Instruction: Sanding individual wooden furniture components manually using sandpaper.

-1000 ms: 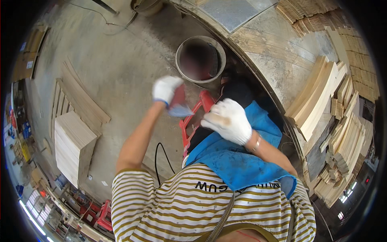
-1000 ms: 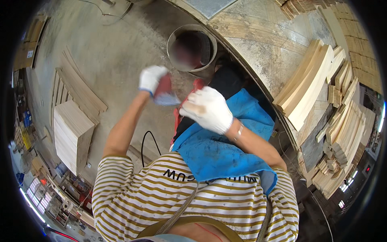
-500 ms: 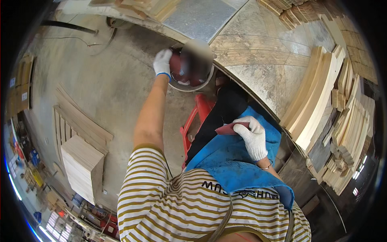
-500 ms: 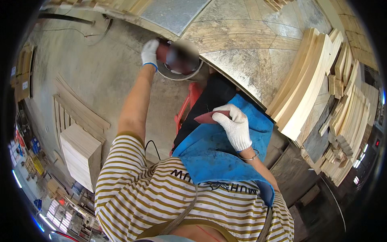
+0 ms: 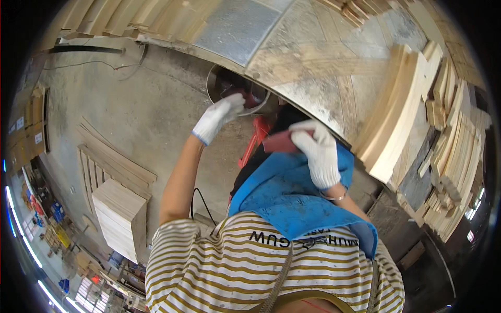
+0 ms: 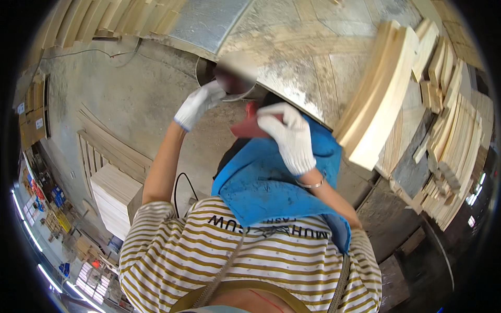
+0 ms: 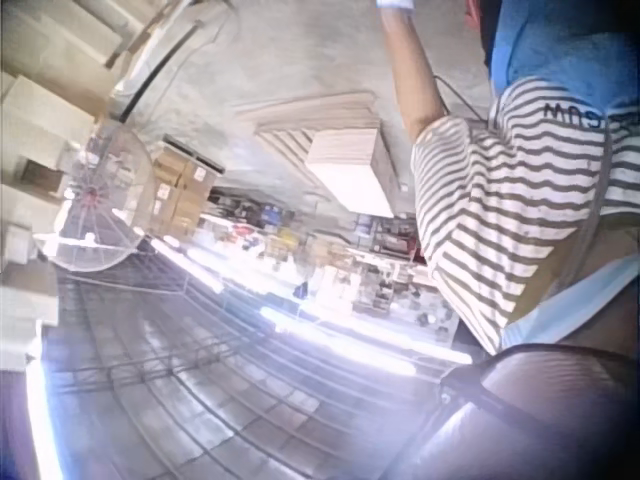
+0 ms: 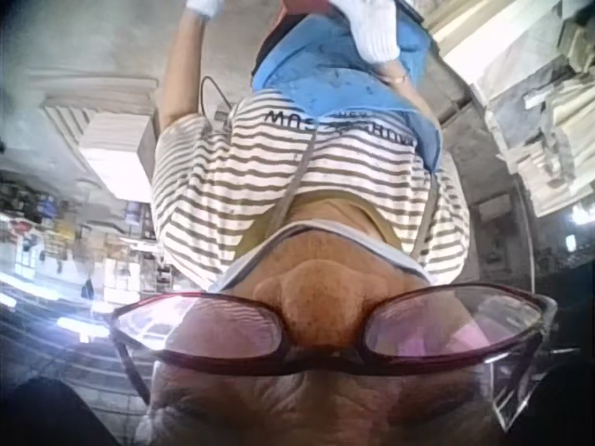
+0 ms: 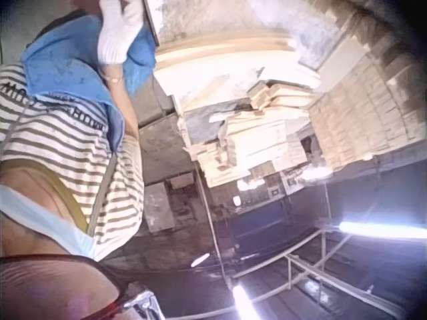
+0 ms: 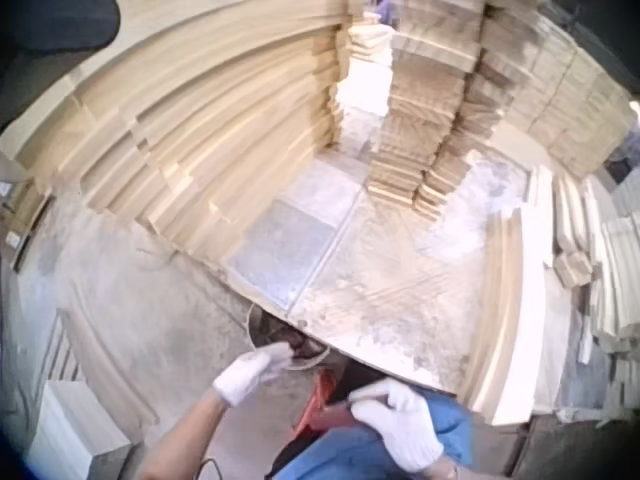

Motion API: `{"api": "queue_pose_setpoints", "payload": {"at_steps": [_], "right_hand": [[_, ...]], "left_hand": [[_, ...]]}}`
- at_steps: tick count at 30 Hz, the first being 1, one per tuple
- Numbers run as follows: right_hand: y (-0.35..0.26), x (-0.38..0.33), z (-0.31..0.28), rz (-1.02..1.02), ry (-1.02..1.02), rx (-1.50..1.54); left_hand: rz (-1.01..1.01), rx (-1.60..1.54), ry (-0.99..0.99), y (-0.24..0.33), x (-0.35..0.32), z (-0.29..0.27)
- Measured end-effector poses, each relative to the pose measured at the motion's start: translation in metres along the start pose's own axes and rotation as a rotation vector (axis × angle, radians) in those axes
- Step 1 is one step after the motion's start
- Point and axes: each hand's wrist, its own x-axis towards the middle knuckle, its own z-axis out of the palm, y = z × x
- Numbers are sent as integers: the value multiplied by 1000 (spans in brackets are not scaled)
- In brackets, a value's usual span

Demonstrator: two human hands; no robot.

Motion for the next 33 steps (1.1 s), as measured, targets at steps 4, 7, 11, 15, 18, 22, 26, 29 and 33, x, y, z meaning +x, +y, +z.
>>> {"api": "queue_pose_setpoints", "payload": {"at_steps": [4,7,11,15,18,22,26,29,33], "right_hand": [[-17,12,25,-127,54,328],[-22,4,26,-167,-25,555],[8,-17,16,-541,-443,150],[22,-39,-4,-857,-429,-198],[33,-49,-17,-802,-209,-314],[33,-54,-20,-829,14,-432],[41,-57,-30,-818,200,-395],[40,-56,-32,-782,220,-305],[41,-60,-36,-748,257,-275]], "left_hand": [[91,65,-45,42,-84,50],[-153,206,138,33,-99,46],[-134,-661,-252,25,-95,100],[110,-354,-88,24,-110,137],[227,-242,-3,23,-116,157],[273,-134,4,25,-120,172],[204,-182,-16,35,-128,194],[232,-273,-147,27,-124,193],[335,33,-125,27,-126,208]]}}
